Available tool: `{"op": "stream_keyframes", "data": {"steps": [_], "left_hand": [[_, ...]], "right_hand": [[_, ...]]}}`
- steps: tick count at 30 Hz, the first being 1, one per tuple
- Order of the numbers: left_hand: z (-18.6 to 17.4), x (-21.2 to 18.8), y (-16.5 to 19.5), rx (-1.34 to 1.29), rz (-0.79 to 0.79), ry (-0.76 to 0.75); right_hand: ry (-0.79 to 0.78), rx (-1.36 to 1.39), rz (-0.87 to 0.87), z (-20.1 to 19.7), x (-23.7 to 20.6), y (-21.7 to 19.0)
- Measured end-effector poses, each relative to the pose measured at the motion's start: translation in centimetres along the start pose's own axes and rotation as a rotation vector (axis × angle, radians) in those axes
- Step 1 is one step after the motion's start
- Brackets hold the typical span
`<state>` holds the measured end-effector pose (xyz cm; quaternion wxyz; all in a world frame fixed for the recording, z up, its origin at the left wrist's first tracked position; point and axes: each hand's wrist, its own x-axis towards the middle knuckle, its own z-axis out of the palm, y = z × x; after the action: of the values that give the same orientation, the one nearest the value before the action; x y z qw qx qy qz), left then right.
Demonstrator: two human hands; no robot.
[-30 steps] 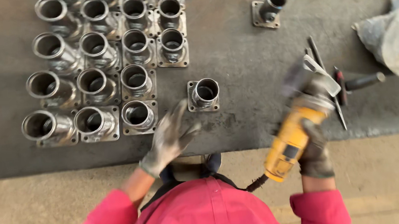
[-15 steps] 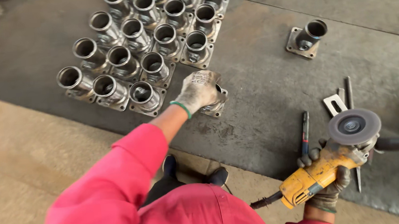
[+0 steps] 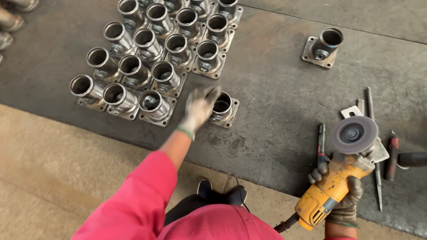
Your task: The person picks up a stainless pipe flange fitting from a tray on the workbench and grinds its weld seam with an angle grinder, producing sparks. They rotate the fitting to grind different sides, set finished pieces aside, and later file and handle finished fittings.
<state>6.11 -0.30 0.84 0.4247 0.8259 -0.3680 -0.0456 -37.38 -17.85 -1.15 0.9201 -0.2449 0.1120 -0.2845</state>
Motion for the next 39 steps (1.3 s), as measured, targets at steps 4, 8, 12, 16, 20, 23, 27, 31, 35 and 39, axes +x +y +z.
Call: {"op": "stream_keyframes", "data": {"steps": [4,8,12,16,20,23,27,31,35,39], "left_hand": [[-0.6,-4.7,1.0,-0.258,-0.163,0.018],[-2.1,-5.5,-0.1,-0.187,0.09,0.089],[-3.4,-5.1,-3.8,0.142,0.075,0.014],[-3.9,-5.1,-6.3,0.233,0.158,0.058],[-4.4,-4.8,-6.9,0.11,-0.012,0.019],[-5.0,-3.3,-7.2,0.307,-0.074,0.041],[-5.0,-1.7,-7.5,0.138,-0.048,0.233],[-2.9,-0.7,-7.0,0.12,0.091,0.403],[-0.5,1.4,-7.7,0.266,-0.05,0.292],[1.4,2.1,-9.1,0.228,-0.016,0.347]], "right_hand": [[0.005,0.002,-0.03,0.3,0.4,1.4],[0.02,0.003,-0.056,0.7,1.0,3.4],[0.07,-0.081,-0.098,1.0,0.8,5.8],[0.065,-0.095,-0.112,1.5,1.0,7.8],[0.038,-0.098,-0.093,1.9,1.3,8.1],[0.092,-0.108,-0.115,1.7,1.1,7.7],[0.131,-0.147,-0.138,0.9,1.1,6.5],[-0.001,-0.055,-0.073,-0.4,2.0,4.8],[0.069,-0.046,-0.097,-2.1,2.7,3.9],[0.052,-0.024,-0.107,-3.3,4.4,3.8]]}}
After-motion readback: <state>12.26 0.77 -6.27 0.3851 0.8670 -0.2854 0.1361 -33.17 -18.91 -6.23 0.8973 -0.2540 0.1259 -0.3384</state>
